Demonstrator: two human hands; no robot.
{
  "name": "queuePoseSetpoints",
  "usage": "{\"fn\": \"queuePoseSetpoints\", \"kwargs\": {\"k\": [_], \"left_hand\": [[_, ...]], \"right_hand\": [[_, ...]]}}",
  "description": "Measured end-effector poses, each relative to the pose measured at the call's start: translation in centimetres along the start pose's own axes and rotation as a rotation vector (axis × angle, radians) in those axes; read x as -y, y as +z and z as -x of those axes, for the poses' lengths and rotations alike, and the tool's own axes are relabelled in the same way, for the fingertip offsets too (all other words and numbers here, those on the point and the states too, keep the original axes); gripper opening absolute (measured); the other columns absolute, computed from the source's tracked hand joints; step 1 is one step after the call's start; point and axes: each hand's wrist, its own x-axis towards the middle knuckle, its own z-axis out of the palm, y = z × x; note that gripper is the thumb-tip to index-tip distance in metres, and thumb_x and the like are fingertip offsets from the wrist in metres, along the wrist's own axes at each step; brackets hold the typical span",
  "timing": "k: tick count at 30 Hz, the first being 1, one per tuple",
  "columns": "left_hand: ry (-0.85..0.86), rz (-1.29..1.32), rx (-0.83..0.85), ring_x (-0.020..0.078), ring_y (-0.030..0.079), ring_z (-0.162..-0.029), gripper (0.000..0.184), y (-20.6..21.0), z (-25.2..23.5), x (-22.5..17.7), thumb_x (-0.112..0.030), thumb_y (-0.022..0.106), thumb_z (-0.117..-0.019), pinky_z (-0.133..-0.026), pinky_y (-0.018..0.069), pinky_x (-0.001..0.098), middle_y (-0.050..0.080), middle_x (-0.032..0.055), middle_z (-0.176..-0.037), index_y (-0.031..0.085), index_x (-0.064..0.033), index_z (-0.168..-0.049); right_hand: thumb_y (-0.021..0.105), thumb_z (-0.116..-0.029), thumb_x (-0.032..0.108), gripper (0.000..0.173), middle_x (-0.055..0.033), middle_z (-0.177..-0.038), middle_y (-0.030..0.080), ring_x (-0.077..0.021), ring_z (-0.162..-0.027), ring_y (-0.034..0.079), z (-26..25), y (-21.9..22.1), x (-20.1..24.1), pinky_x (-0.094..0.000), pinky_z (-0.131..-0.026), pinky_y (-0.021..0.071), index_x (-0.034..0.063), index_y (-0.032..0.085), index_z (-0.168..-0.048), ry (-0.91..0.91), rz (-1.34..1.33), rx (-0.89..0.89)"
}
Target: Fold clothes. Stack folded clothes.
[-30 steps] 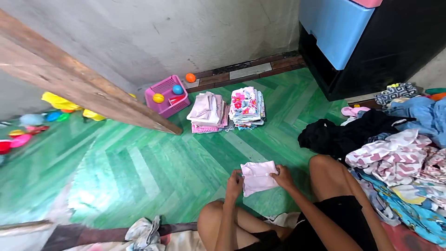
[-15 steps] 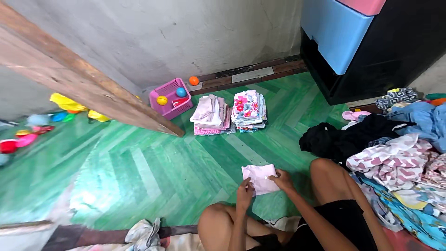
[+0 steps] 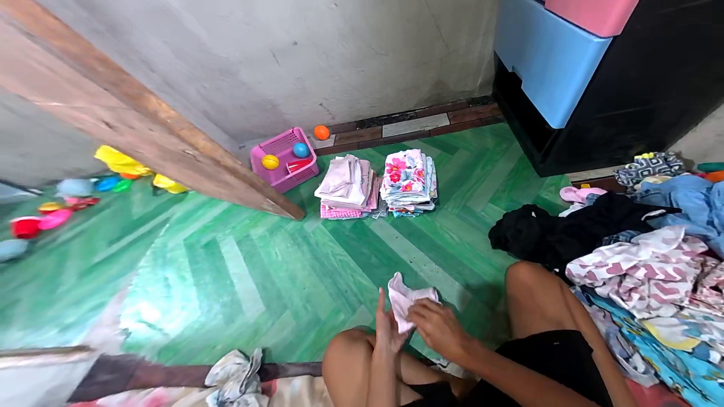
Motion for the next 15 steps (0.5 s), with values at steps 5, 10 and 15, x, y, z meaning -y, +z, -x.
{"fn": "queuePoseSetpoints", "kwargs": {"k": [5, 10, 15], "left_hand": [[0.09, -0.149, 0.087, 0.0191, 0.072, -0.083, 0.022, -1.7, -0.1, 1.4, -0.008, 0.056, -0.101, -0.075, 0.0613, 0.0371, 0.073, 0.0122, -0.094, 0.057, -0.001, -0.122], [0.165, -0.128, 0.071, 0.0215, 0.073, -0.086, 0.04, -1.4, -0.3, 1.0, 0.001, 0.064, -0.0921, -0.077, 0.0623, 0.039, 0.072, 0.015, -0.099, 0.051, 0.0003, -0.13], [0.236, -0.232, 0.165, 0.0213, 0.073, -0.084, 0.032, 2.8, -1.7, -4.9, -0.001, 0.061, -0.0964, -0.076, 0.0627, 0.0391, 0.073, 0.0144, -0.097, 0.053, 0.0014, -0.127]], "right_hand": [[0.066, -0.0931, 0.015, 0.017, -0.0086, -0.122, 0.073, -0.0296, -0.128, 0.061, 3.2, 2.1, -1.2, -0.0447, -0.107, 0.0507, 0.009, 0.078, -0.105, -0.211, -0.078, -0.105], [0.067, -0.0923, 0.017, 0.022, -0.0115, -0.118, 0.072, -0.0241, -0.115, 0.066, 3.8, -0.1, -3.6, -0.0381, -0.099, 0.0554, 0.0053, 0.076, -0.109, 0.099, -0.265, -0.393], [0.063, -0.0972, 0.015, 0.028, -0.0184, -0.119, 0.07, -0.0315, -0.11, 0.067, 4.2, -5.2, -6.6, -0.0454, -0.093, 0.0562, 0.0003, 0.071, -0.119, 0.483, -0.294, -0.383]]}}
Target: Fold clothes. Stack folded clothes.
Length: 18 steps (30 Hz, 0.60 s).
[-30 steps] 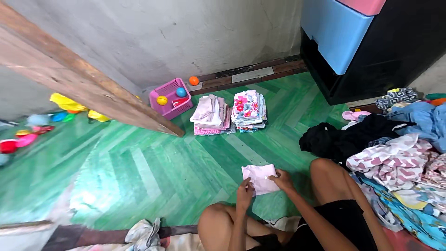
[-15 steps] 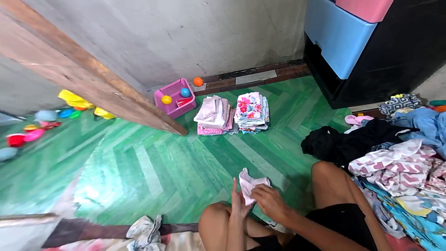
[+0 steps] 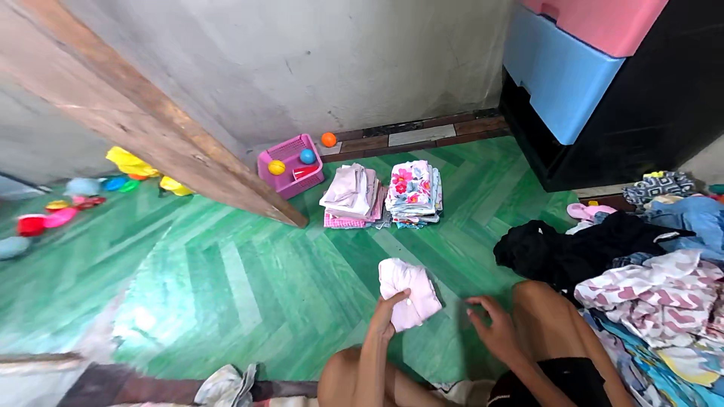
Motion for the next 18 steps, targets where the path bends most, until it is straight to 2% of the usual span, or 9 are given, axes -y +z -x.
{"fn": "queuePoseSetpoints", "kwargs": {"k": [3, 7, 10, 12, 13, 15, 16, 17, 18], "left_hand": [[0.054, -0.089, 0.02, 0.0201, 0.073, -0.085, 0.03, 3.5, -4.2, -6.2, -0.009, 0.057, -0.1018, -0.076, 0.0622, 0.0388, 0.072, 0.0132, -0.098, 0.052, 0.0003, -0.13], [0.181, -0.182, 0.069, 0.0174, 0.072, -0.086, 0.037, 8.4, -9.5, -14.3, -0.007, 0.057, -0.1017, -0.077, 0.0618, 0.0359, 0.071, 0.0115, -0.101, 0.046, -0.0008, -0.136], [0.221, -0.254, 0.067, 0.0168, 0.07, -0.086, 0.034, 11.4, -13.8, -18.5, -0.011, 0.059, -0.1014, -0.076, 0.0598, 0.0354, 0.07, 0.0112, -0.101, 0.052, -0.0027, -0.133], [0.205, -0.374, 0.064, 0.0162, 0.069, -0.09, 0.036, 12.0, -17.4, -19.6, -0.019, 0.061, -0.1012, -0.079, 0.0588, 0.036, 0.07, 0.0096, -0.106, 0.054, -0.0073, -0.134], [0.194, -0.472, 0.059, 0.0172, 0.068, -0.097, 0.042, 11.9, -19.2, -19.5, -0.022, 0.063, -0.1001, -0.084, 0.0576, 0.0377, 0.069, 0.0104, -0.113, 0.052, -0.0086, -0.139], [0.155, -0.667, 0.025, 0.025, 0.062, -0.116, 0.06, 10.9, -22.8, -18.2, -0.021, 0.069, -0.0966, -0.096, 0.0527, 0.0454, 0.06, 0.0177, -0.133, 0.044, -0.0059, -0.148], [0.128, -0.722, 0.024, 0.0303, 0.057, -0.126, 0.07, 10.1, -24.3, -17.3, -0.02, 0.071, -0.0951, -0.103, 0.0494, 0.0499, 0.053, 0.022, -0.143, 0.036, -0.0043, -0.154], [0.104, -0.722, 0.02, 0.0314, 0.055, -0.129, 0.076, 9.5, -25.2, -16.5, -0.018, 0.072, -0.0945, -0.104, 0.0485, 0.0503, 0.05, 0.0229, -0.146, 0.031, -0.0048, -0.157], [0.093, -0.687, 0.016, 0.028, 0.059, -0.123, 0.074, 9.3, -25.6, -16.0, -0.018, 0.071, -0.0948, -0.099, 0.0519, 0.0468, 0.055, 0.0207, -0.142, 0.032, -0.007, -0.157]], "right_hand": [[0.062, -0.0984, 0.015, 0.027, -0.0179, -0.12, 0.07, -0.0306, -0.11, 0.068, -0.5, -1.2, -0.6, -0.0452, -0.092, 0.0575, 0.0002, 0.07, -0.121, 0.111, -0.024, 0.009], [0.063, -0.0989, 0.013, 0.03, -0.0204, -0.122, 0.068, -0.0317, -0.114, 0.067, -1.0, -0.9, -0.3, -0.0472, -0.096, 0.0565, -0.0026, 0.067, -0.124, 0.257, -0.097, 0.095], [0.063, -0.0983, 0.012, 0.031, -0.0232, -0.121, 0.068, -0.0335, -0.113, 0.067, -1.5, -0.1, -1.0, -0.0477, -0.094, 0.0567, -0.0055, 0.066, -0.124, 0.247, -0.161, 0.126], [0.062, -0.0987, 0.013, 0.031, -0.0239, -0.121, 0.067, -0.034, -0.113, 0.067, -2.0, 0.2, -1.3, -0.0484, -0.094, 0.0567, -0.0059, 0.066, -0.123, 0.249, -0.192, 0.16], [0.062, -0.0989, 0.013, 0.031, -0.0237, -0.121, 0.067, -0.0338, -0.113, 0.067, -2.2, 0.3, -1.4, -0.0485, -0.094, 0.0565, -0.0057, 0.066, -0.123, 0.262, -0.207, 0.174], [0.062, -0.0993, 0.013, 0.03, -0.0235, -0.12, 0.068, -0.0334, -0.113, 0.066, -2.4, 0.4, -1.6, -0.0482, -0.093, 0.0564, -0.0058, 0.067, -0.122, 0.298, -0.235, 0.189], [0.062, -0.0992, 0.013, 0.03, -0.0235, -0.119, 0.068, -0.0331, -0.112, 0.067, -2.5, 0.3, -1.7, -0.0478, -0.093, 0.0567, -0.006, 0.067, -0.122, 0.316, -0.247, 0.187], [0.063, -0.0989, 0.012, 0.029, -0.0236, -0.119, 0.068, -0.0328, -0.112, 0.067, -2.5, 0.2, -1.6, -0.0475, -0.092, 0.0571, -0.0064, 0.067, -0.121, 0.335, -0.26, 0.178], [0.063, -0.0984, 0.012, 0.029, -0.0235, -0.118, 0.068, -0.0325, -0.11, 0.067, -2.6, 0.2, -1.7, -0.047, -0.091, 0.0574, -0.0066, 0.067, -0.12, 0.351, -0.274, 0.17]]}}
